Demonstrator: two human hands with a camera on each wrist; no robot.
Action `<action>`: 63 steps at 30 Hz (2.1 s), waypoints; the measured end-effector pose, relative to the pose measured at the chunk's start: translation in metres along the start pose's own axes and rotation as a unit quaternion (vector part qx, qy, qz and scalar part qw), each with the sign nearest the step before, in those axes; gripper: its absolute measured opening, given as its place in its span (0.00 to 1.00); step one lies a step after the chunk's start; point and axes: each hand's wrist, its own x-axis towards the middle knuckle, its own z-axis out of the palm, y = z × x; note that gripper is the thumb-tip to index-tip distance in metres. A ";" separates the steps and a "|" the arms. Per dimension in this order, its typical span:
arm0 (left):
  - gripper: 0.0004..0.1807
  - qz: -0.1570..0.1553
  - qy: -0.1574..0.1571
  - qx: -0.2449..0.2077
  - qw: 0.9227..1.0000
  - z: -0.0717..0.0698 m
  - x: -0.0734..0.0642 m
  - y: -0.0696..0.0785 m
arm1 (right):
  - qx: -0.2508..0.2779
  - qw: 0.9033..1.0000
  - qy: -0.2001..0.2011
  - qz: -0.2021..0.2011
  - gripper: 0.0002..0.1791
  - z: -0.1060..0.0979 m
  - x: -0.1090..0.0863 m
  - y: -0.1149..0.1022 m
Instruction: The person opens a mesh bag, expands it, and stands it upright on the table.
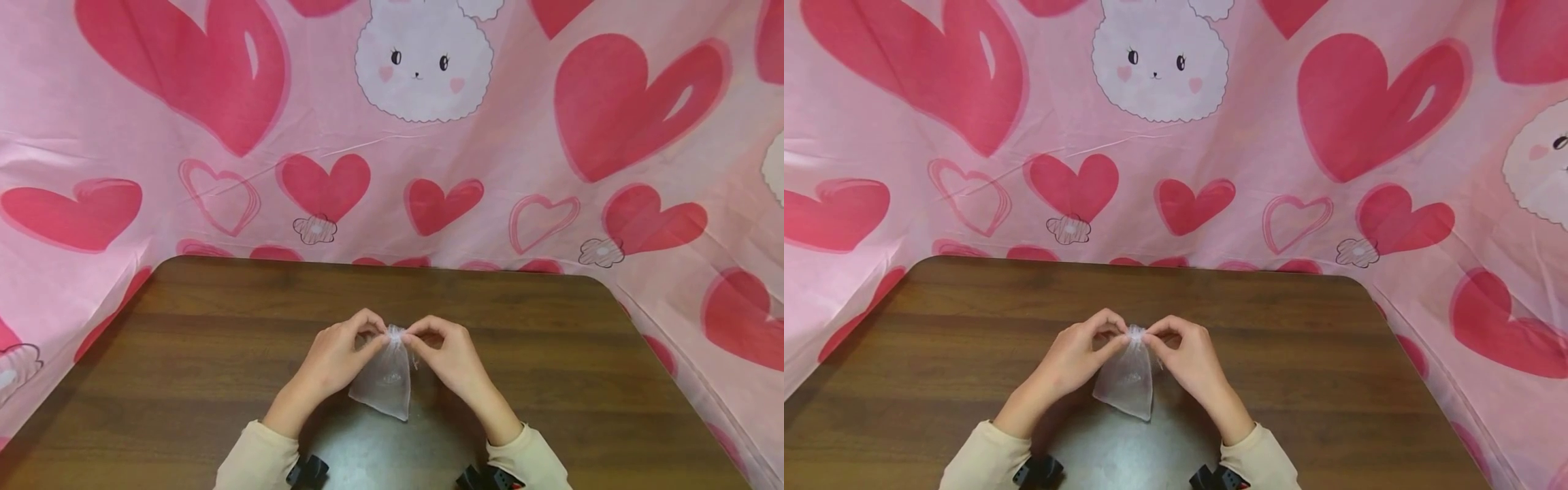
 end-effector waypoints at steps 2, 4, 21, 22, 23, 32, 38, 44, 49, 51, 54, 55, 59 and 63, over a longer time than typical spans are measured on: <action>0.09 0.007 0.016 0.002 1.000 0.000 0.000 0.002 | 0.007 1.000 -0.006 -0.006 0.04 0.000 0.000 -0.001; 0.10 0.016 0.028 0.000 0.999 0.000 0.001 0.004 | 0.015 1.000 -0.012 -0.016 0.05 -0.001 -0.001 -0.002; 0.07 0.027 0.036 -0.020 0.999 0.002 0.001 0.011 | 0.066 0.996 -0.018 -0.047 0.05 -0.005 0.001 -0.002; 0.07 0.026 0.038 -0.020 0.999 0.003 0.000 0.011 | 0.070 0.996 -0.019 -0.043 0.05 -0.005 0.000 -0.003; 0.07 0.025 0.040 -0.020 0.999 0.003 0.000 0.011 | 0.073 0.996 -0.020 -0.040 0.05 -0.006 0.000 -0.003; 0.06 0.025 0.051 -0.020 0.998 0.003 -0.001 0.010 | 0.069 0.997 -0.017 -0.031 0.05 -0.007 -0.002 0.001; 0.05 0.029 0.065 -0.016 0.997 0.003 0.000 0.010 | 0.065 0.997 -0.005 -0.031 0.05 -0.009 0.000 0.000; 0.05 0.026 0.076 -0.009 0.997 0.002 -0.001 0.008 | 0.058 0.998 -0.003 -0.028 0.04 -0.010 0.000 -0.001; 0.05 0.015 0.075 -0.009 0.997 0.002 -0.002 0.007 | 0.050 0.998 -0.003 -0.028 0.05 -0.011 0.000 0.000; 0.05 0.011 0.074 -0.008 0.997 0.002 -0.002 0.007 | 0.048 0.998 -0.004 -0.031 0.05 -0.012 0.000 0.001; 0.04 0.007 0.077 -0.007 0.997 0.002 -0.003 0.006 | 0.046 0.998 -0.006 -0.034 0.05 -0.014 0.000 0.001; 0.04 0.007 0.079 -0.005 0.997 0.002 -0.003 0.005 | 0.046 0.998 -0.006 -0.035 0.05 -0.015 0.000 0.000; 0.05 0.010 0.080 -0.006 0.997 0.000 -0.002 0.004 | 0.040 0.999 -0.012 -0.032 0.05 -0.020 0.000 -0.001; 0.05 0.014 0.077 -0.002 0.997 -0.002 -0.002 0.004 | 0.028 0.999 -0.022 -0.032 0.05 -0.023 0.000 -0.001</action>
